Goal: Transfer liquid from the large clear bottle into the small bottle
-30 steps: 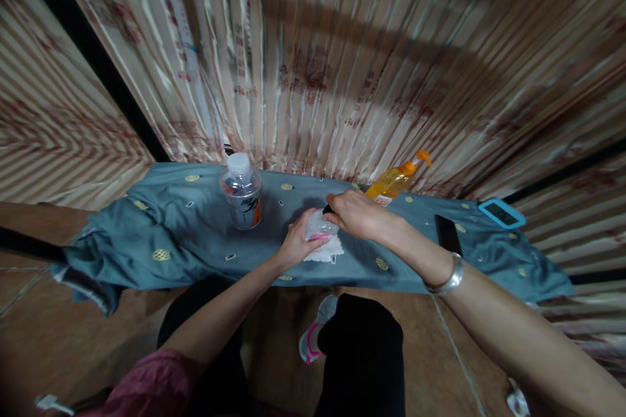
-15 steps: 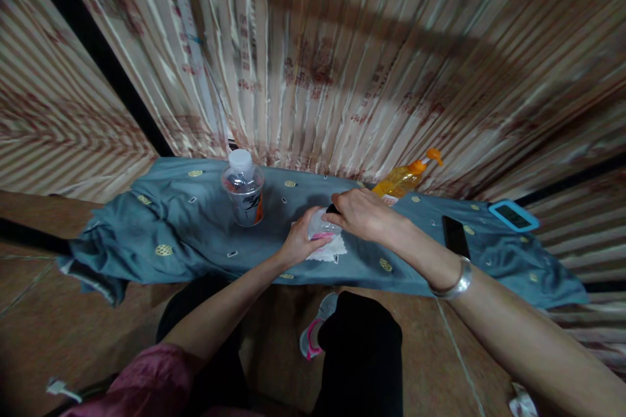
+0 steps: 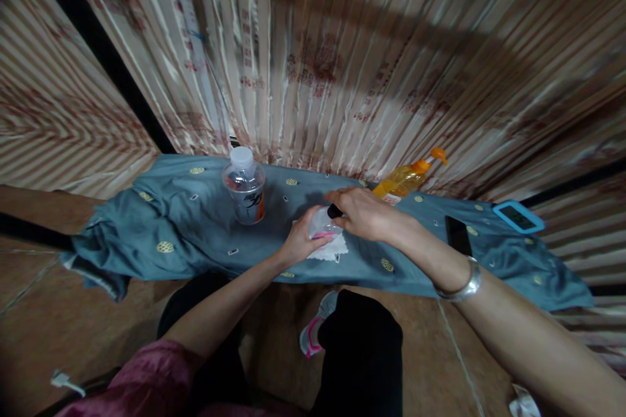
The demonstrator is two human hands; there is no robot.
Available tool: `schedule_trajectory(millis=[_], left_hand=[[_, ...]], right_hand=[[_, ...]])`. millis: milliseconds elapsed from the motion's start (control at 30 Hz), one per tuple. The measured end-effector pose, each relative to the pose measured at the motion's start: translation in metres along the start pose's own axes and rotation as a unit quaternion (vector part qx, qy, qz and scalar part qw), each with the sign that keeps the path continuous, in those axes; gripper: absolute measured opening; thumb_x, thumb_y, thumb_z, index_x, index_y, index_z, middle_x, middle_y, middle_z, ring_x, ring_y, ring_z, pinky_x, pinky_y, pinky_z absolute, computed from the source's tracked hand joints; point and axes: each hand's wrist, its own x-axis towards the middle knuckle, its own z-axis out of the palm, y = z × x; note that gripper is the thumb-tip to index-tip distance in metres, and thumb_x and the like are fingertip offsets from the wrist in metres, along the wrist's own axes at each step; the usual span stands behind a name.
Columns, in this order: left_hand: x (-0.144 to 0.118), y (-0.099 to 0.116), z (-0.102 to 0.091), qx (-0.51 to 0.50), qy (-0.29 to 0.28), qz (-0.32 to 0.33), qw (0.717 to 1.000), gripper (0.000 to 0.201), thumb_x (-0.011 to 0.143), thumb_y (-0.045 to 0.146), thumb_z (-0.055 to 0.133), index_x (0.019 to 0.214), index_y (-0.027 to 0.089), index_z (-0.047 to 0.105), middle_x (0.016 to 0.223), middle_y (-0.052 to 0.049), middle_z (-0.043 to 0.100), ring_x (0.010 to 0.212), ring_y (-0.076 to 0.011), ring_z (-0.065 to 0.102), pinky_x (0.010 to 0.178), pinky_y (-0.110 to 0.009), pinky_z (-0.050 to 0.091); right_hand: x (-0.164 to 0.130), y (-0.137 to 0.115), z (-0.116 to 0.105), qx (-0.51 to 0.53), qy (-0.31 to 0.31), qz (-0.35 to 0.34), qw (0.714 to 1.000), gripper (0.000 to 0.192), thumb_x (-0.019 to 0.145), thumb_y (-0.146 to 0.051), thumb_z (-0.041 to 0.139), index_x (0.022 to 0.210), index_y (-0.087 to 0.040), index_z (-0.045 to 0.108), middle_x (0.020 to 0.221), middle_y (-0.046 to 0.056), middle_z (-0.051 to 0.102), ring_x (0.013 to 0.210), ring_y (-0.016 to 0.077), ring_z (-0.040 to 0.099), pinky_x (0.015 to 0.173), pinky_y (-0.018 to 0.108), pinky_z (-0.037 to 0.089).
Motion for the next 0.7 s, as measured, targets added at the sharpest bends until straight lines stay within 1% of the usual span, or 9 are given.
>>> schedule_trajectory(millis=[67, 133, 200, 233, 300, 400, 533, 633, 700], left_hand=[[0.0002, 0.0003, 0.0001, -0.001, 0.001, -0.004, 1.000, 0.074, 0.075, 0.032, 0.083, 0.141, 0.023, 0.051, 0.139, -0.011, 0.064, 0.128, -0.0327, 0.063, 0.114, -0.050, 0.049], [0.0006, 0.0001, 0.0005, 0.000, 0.001, -0.005, 1.000, 0.074, 0.075, 0.032, 0.084, 0.141, 0.025, 0.051, 0.140, -0.010, 0.064, 0.128, -0.0323, 0.063, 0.115, -0.051, 0.048], [0.0010, -0.0005, 0.0009, 0.000, 0.001, 0.000, 1.000, 0.075, 0.074, 0.032, 0.084, 0.141, 0.026, 0.051, 0.140, -0.009, 0.064, 0.130, -0.0322, 0.062, 0.116, -0.051, 0.047], [0.0010, -0.0008, 0.0010, 0.001, 0.002, 0.001, 1.000, 0.075, 0.074, 0.031, 0.083, 0.141, 0.026, 0.051, 0.140, -0.009, 0.064, 0.130, -0.0323, 0.062, 0.116, -0.052, 0.047], [0.0008, -0.0009, 0.0010, 0.003, 0.003, 0.002, 1.000, 0.075, 0.074, 0.031, 0.083, 0.141, 0.025, 0.051, 0.140, -0.010, 0.064, 0.130, -0.0325, 0.062, 0.116, -0.052, 0.047], [0.0000, -0.0002, 0.0008, 0.002, 0.003, 0.000, 1.000, 0.075, 0.075, 0.032, 0.083, 0.142, 0.023, 0.051, 0.140, -0.011, 0.064, 0.129, -0.0328, 0.063, 0.116, -0.052, 0.047], [-0.0001, 0.0001, 0.0010, 0.000, 0.001, 0.001, 1.000, 0.073, 0.076, 0.034, 0.082, 0.141, 0.025, 0.051, 0.140, -0.010, 0.064, 0.129, -0.0324, 0.063, 0.115, -0.052, 0.048], [0.0005, -0.0007, 0.0014, 0.001, -0.001, 0.002, 1.000, 0.072, 0.076, 0.034, 0.082, 0.141, 0.025, 0.051, 0.139, -0.010, 0.065, 0.129, -0.0323, 0.063, 0.116, -0.052, 0.048], [0.0006, -0.0005, 0.0014, 0.003, 0.001, -0.001, 1.000, 0.073, 0.075, 0.034, 0.083, 0.141, 0.025, 0.051, 0.138, -0.009, 0.065, 0.128, -0.0328, 0.063, 0.115, -0.052, 0.048]], right_hand=[[0.0008, -0.0001, 0.0004, 0.002, -0.005, -0.005, 1.000, 0.025, 0.094, -0.020, 0.066, 0.118, -0.016, 0.069, 0.111, 0.010, 0.076, 0.103, 0.0234, 0.073, 0.080, 0.026, 0.047], [0.0014, -0.0009, 0.0009, -0.004, -0.006, 0.001, 1.000, 0.017, 0.097, -0.024, 0.063, 0.109, -0.015, 0.071, 0.100, 0.011, 0.076, 0.093, 0.0247, 0.074, 0.073, 0.028, 0.046], [0.0015, -0.0022, 0.0010, -0.012, -0.004, 0.014, 1.000, 0.022, 0.100, -0.031, 0.059, 0.107, -0.014, 0.070, 0.092, 0.013, 0.075, 0.087, 0.0268, 0.074, 0.068, 0.030, 0.044], [0.0012, -0.0030, 0.0007, -0.016, -0.004, 0.018, 1.000, 0.025, 0.101, -0.034, 0.059, 0.109, -0.013, 0.070, 0.091, 0.014, 0.075, 0.088, 0.0276, 0.074, 0.068, 0.030, 0.044], [0.0004, -0.0049, -0.0005, -0.019, -0.003, 0.019, 1.000, 0.028, 0.099, -0.035, 0.063, 0.115, -0.012, 0.068, 0.100, 0.015, 0.075, 0.095, 0.0287, 0.074, 0.071, 0.030, 0.045], [-0.0006, -0.0075, -0.0027, -0.020, -0.007, 0.006, 1.000, 0.031, 0.094, -0.026, 0.069, 0.122, -0.014, 0.066, 0.113, 0.013, 0.074, 0.106, 0.0268, 0.072, 0.078, 0.028, 0.046], [0.0002, -0.0087, -0.0025, -0.031, -0.022, 0.008, 0.999, 0.018, 0.097, -0.024, 0.064, 0.111, -0.014, 0.070, 0.100, 0.012, 0.075, 0.092, 0.0248, 0.074, 0.071, 0.028, 0.044], [0.0007, -0.0089, -0.0013, -0.045, -0.025, 0.021, 0.998, 0.022, 0.100, -0.032, 0.061, 0.105, -0.012, 0.070, 0.092, 0.014, 0.075, 0.088, 0.0284, 0.074, 0.067, 0.031, 0.042], [0.0001, -0.0098, -0.0019, -0.050, -0.021, 0.023, 0.998, 0.026, 0.100, -0.034, 0.061, 0.110, -0.011, 0.069, 0.096, 0.016, 0.075, 0.093, 0.0300, 0.073, 0.069, 0.031, 0.043]])
